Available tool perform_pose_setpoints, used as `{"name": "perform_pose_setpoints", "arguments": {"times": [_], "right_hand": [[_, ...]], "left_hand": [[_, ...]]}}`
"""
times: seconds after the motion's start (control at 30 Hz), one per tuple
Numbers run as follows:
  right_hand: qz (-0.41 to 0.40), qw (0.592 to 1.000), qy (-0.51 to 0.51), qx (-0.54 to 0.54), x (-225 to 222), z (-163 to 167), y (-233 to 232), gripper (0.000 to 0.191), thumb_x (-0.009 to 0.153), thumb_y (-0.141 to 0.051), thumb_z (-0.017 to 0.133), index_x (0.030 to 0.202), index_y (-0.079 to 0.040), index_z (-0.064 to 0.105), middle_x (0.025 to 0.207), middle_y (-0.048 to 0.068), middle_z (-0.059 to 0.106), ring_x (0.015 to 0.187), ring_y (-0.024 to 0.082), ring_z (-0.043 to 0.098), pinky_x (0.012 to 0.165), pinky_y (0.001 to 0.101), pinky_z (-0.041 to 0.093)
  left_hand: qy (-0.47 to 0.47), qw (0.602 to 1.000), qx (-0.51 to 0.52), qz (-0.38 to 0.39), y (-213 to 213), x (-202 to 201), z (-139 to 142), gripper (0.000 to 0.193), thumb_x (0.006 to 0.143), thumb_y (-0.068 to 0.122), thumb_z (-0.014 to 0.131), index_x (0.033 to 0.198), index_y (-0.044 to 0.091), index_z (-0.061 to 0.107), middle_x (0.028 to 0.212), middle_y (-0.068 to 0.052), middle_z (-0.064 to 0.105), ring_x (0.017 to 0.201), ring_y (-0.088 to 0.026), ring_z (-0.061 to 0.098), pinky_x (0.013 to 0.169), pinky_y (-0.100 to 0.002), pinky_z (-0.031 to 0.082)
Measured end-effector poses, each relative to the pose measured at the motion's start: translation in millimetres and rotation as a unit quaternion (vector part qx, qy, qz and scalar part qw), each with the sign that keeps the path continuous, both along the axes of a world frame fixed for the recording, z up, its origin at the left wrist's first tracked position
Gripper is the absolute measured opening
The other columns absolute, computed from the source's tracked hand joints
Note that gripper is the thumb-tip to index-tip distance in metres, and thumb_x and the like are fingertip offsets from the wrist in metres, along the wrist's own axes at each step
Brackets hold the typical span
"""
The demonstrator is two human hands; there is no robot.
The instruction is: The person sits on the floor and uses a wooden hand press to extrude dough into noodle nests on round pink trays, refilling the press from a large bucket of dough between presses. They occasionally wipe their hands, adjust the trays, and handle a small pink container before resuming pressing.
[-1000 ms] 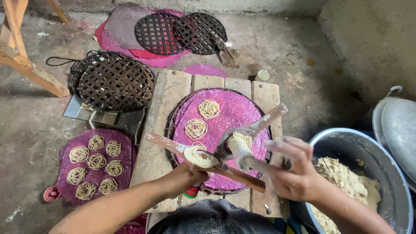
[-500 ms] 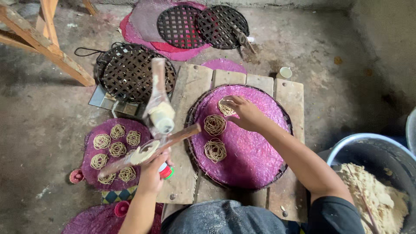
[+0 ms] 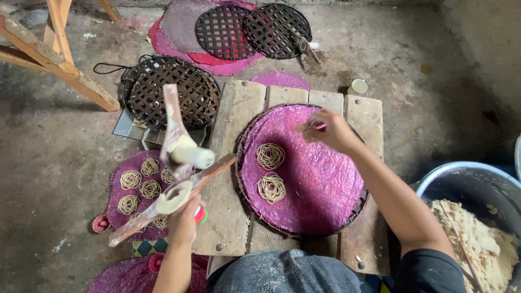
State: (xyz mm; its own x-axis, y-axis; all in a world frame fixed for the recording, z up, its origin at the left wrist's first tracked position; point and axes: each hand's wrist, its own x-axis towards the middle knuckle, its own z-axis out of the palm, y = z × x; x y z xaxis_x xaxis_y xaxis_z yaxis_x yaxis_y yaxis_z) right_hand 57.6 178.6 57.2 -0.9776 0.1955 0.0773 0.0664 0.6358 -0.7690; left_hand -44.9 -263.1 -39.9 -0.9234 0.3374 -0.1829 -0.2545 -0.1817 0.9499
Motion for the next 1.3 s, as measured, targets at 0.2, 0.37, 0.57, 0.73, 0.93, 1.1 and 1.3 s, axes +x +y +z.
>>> {"name": "perform_pose_setpoints", "arguments": {"times": [0.2,0.37,0.57,0.73,0.93,1.1,1.3], "right_hand": [[-0.025,0.874,0.074,-0.479,74,64,-21,0.023,0.095,-0.001,0.066,0.118,-0.002,0.064,0.112,0.013,0.071,0.096,0.017,0.070,0.082,0.0332,0.059],[-0.019,0.895,0.185,-0.405,115,88,-81,0.020,0.095,0.003,0.065,0.114,-0.001,0.063,0.113,0.012,0.071,0.099,0.019,0.070,0.087,0.0380,0.061],[-0.102,0.956,0.206,0.185,194,97,-104,0.023,0.084,-0.001,0.066,0.107,0.000,0.067,0.117,0.016,0.064,0.110,0.031,0.061,0.097,0.0469,0.050],[-0.145,0.917,0.167,0.333,263,96,-92,0.029,0.072,-0.012,0.066,0.101,-0.008,0.071,0.128,0.022,0.059,0.121,0.041,0.051,0.103,0.0507,0.036],[-0.215,0.949,0.169,0.159,351,105,-69,0.031,0.088,-0.002,0.058,0.117,-0.005,0.071,0.127,0.013,0.063,0.122,0.031,0.063,0.107,0.0374,0.047],[-0.202,0.911,0.154,0.325,383,93,-72,0.040,0.079,0.001,0.059,0.116,-0.002,0.074,0.120,0.011,0.067,0.118,0.032,0.063,0.104,0.0435,0.041],[-0.309,0.906,0.086,0.276,412,63,-67,0.027,0.083,0.002,0.063,0.102,-0.011,0.078,0.116,0.016,0.065,0.102,0.035,0.060,0.090,0.0410,0.045]], "left_hand": [[0.506,0.829,-0.230,-0.067,97,7,56,0.025,0.093,0.018,0.067,0.117,0.009,0.067,0.113,-0.009,0.069,0.103,-0.024,0.067,0.091,-0.034,0.055],[0.458,0.872,-0.014,-0.174,190,71,94,0.027,0.091,0.012,0.075,0.117,0.010,0.067,0.112,-0.007,0.069,0.102,-0.020,0.069,0.090,-0.034,0.058],[0.437,0.846,-0.081,-0.295,246,142,124,0.058,0.084,0.022,0.079,0.135,0.006,0.056,0.116,-0.011,0.071,0.104,-0.029,0.071,0.087,-0.040,0.057],[0.497,0.794,-0.083,-0.339,281,192,129,0.055,0.085,0.023,0.077,0.134,0.007,0.057,0.120,-0.012,0.069,0.106,-0.031,0.070,0.087,-0.041,0.057],[0.564,0.723,-0.050,-0.395,321,258,131,0.051,0.087,0.024,0.075,0.133,0.009,0.060,0.126,-0.013,0.067,0.109,-0.033,0.069,0.087,-0.043,0.057],[0.503,0.727,0.042,-0.465,342,291,122,0.052,0.089,0.026,0.075,0.135,0.008,0.058,0.128,-0.013,0.067,0.113,-0.032,0.069,0.093,-0.042,0.057],[0.554,0.672,0.066,-0.488,370,335,92,0.061,0.083,0.028,0.080,0.134,0.004,0.056,0.129,-0.017,0.063,0.116,-0.032,0.062,0.094,-0.042,0.053]]}}
